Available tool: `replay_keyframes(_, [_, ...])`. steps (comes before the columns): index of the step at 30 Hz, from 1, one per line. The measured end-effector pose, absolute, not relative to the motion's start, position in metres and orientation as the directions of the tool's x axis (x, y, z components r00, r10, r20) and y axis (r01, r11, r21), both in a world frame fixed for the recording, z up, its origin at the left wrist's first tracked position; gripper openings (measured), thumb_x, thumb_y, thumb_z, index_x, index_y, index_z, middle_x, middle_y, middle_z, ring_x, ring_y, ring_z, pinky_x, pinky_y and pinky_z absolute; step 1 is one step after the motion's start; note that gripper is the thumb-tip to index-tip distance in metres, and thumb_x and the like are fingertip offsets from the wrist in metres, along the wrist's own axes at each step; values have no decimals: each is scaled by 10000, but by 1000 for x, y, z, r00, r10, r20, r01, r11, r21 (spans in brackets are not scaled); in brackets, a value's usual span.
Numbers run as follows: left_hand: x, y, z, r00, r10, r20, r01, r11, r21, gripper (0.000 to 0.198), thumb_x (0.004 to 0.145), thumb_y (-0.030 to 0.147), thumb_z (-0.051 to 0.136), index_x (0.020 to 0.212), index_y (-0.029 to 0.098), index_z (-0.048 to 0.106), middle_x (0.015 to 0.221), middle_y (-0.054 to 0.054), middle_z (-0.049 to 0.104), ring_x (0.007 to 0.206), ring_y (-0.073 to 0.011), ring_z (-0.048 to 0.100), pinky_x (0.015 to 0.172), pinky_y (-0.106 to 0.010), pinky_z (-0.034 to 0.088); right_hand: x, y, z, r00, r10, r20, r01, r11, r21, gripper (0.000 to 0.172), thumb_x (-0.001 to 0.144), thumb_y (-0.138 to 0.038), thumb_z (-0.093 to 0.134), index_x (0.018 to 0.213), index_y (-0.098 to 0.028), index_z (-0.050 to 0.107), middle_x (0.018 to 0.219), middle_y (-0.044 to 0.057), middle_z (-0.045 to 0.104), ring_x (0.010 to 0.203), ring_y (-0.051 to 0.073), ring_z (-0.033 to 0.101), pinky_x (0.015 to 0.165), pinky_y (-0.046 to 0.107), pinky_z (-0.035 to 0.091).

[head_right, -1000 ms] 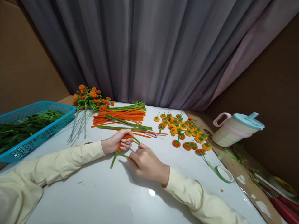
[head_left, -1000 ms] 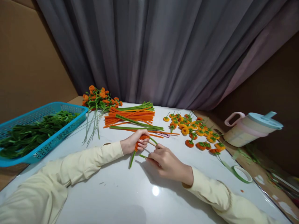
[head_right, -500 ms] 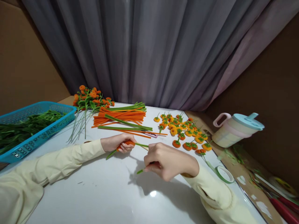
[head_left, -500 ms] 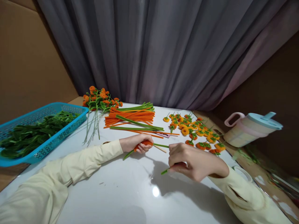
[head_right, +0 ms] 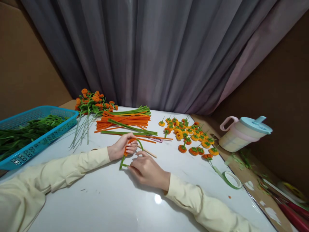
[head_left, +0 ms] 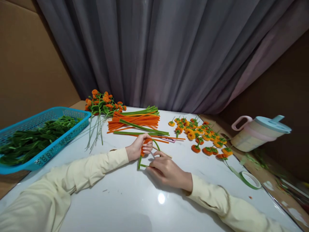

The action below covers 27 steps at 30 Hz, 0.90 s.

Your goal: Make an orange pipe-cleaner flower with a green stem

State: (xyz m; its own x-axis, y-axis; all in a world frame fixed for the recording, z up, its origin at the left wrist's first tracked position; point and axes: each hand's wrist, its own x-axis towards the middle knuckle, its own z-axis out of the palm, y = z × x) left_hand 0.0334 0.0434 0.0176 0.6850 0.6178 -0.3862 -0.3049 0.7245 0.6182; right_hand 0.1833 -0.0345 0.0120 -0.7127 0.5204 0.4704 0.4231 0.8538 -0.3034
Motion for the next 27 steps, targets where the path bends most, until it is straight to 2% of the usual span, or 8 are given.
replay_keyframes(8, [37,37,13,612,713,-341,-470,675,569,334,727,214,375,399,172,322,333,66,176,288,-48,172,287,-155,171,182,-31,-3,-607,587,536,509,805,-305,237,884,-171,422,657,-179,489,541,-29,492,500,100,422,873,344,422])
replay_keyframes(15, [43,33,12,537,783,-314,-564,609,557,324,703,211,398,392,174,315,327,67,175,287,-48,183,291,-159,172,178,-35,-2,-579,540,611,539,816,-210,246,851,-149,447,607,-181,455,496,-50,419,489,91,385,917,368,391])
replay_keyframes(20, [47,31,12,491,806,-331,-587,587,557,332,712,213,385,387,171,330,326,67,178,285,-47,179,296,-162,173,177,-36,-2,-594,479,646,548,829,-111,230,825,-115,437,608,-189,454,484,-48,419,488,101,377,920,374,396])
replay_keyframes(27, [47,29,13,453,834,-315,-566,542,621,373,750,253,385,393,173,313,345,68,175,298,-49,191,318,-174,184,177,-35,-3,-586,452,673,574,817,-48,249,803,-95,435,577,-198,424,476,-41,413,495,113,377,902,380,405])
